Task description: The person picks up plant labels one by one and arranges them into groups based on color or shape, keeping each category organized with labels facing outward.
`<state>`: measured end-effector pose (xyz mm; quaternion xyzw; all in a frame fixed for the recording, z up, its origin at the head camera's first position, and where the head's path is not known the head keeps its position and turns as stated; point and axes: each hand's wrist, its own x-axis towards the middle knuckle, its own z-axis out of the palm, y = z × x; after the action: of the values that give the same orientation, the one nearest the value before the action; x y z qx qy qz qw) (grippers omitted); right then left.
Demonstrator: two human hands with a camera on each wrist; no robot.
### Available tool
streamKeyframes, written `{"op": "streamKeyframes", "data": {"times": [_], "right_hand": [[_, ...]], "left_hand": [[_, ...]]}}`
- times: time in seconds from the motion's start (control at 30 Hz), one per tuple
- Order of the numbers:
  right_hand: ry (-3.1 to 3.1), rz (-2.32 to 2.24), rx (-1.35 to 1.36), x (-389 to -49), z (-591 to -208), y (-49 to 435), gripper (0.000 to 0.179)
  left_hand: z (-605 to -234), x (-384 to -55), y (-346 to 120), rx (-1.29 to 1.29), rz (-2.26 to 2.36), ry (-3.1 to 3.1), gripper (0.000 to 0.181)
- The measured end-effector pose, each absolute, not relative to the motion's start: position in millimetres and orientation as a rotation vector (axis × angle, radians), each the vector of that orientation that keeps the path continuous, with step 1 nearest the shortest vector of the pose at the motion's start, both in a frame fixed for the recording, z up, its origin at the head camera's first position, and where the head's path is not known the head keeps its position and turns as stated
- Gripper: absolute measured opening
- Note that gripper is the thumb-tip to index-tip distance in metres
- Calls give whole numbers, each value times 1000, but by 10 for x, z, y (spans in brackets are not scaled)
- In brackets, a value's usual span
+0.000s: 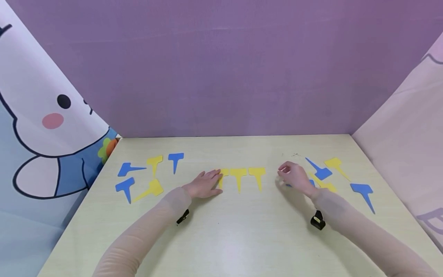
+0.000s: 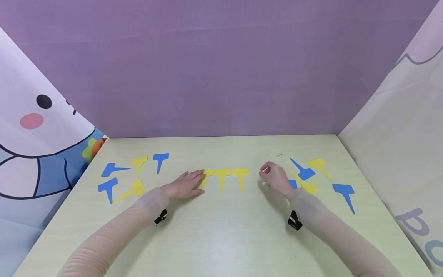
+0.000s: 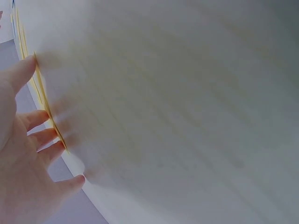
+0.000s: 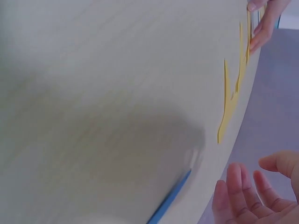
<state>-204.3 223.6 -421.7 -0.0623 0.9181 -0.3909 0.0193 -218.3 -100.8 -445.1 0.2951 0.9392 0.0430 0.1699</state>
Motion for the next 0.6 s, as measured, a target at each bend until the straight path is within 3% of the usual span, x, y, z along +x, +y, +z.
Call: {"op": "streamKeyframes", "data": {"times": [0.6], "right_hand": [[2912, -1125, -129, -2106, -4039, 2828, 27]], "left_hand": [[-4439, -2182, -983, 836, 111, 2669, 67]]}}
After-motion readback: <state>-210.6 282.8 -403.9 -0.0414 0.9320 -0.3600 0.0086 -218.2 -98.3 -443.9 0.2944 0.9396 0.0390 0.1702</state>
